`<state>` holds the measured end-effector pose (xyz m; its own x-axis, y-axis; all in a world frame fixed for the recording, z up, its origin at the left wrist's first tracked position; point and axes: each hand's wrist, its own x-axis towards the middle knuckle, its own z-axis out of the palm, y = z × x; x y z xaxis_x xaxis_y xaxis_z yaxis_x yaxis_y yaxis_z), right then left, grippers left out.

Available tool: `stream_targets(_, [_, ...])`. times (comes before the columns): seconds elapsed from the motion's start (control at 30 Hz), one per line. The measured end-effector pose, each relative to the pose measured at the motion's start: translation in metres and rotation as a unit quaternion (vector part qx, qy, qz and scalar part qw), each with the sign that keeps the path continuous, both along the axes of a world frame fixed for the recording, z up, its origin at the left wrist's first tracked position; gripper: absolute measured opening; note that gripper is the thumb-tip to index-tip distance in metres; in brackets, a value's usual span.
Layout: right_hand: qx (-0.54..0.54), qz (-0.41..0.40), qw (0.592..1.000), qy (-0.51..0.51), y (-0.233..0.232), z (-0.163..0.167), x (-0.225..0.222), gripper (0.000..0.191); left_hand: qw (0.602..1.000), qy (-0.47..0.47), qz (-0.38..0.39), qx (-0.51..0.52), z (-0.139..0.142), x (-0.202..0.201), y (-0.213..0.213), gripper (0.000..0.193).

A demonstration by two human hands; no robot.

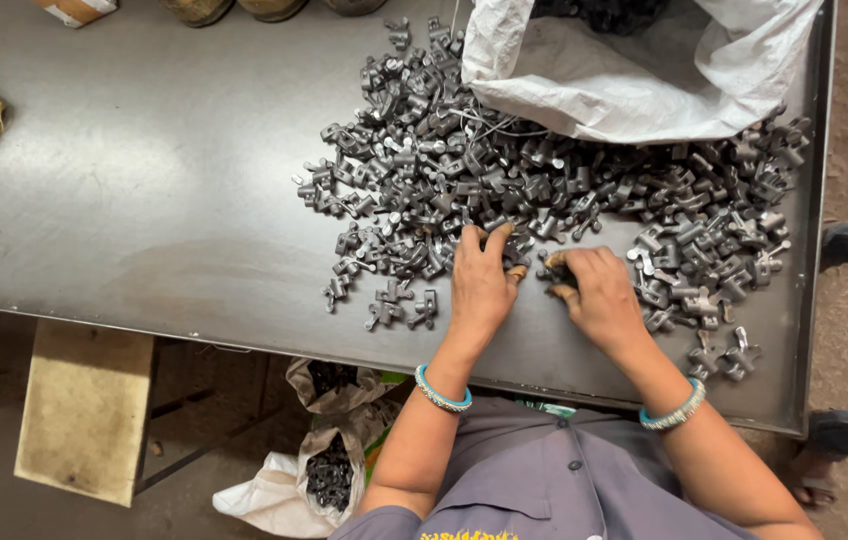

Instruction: The person picks small metal fittings one at a time from a large pile on a metal table, fits the pieces together by hand, and drops the completed pieces into bags below the table. They occasionally push the pile aside to reach more parts.

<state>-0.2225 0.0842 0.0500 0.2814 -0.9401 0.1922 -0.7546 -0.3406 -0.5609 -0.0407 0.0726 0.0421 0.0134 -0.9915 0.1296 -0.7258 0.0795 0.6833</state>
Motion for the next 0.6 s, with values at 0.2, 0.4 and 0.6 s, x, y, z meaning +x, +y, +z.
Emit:
stream_targets(0.2, [0.147,-0.091,0.979,-0.105,0.031,-0.033,-0.032,0.041,0.998,0.042,-0.030,0.038,-0.014,-0.006,0.020,0.061])
stream_targets(0.4, [0.350,-0.126,0.694,-0.617,0.045,-0.066,-0.071,0.039,0.994,0.097,-0.017,0.041,-0.015,-0.012,0.036,0.055])
stream_targets(0.6, [0.450,-0.156,0.558,-0.679,0.042,-0.067,-0.075,0.034,0.989,0.139,-0.015,0.057,-0.007,-0.010,0.038,0.046])
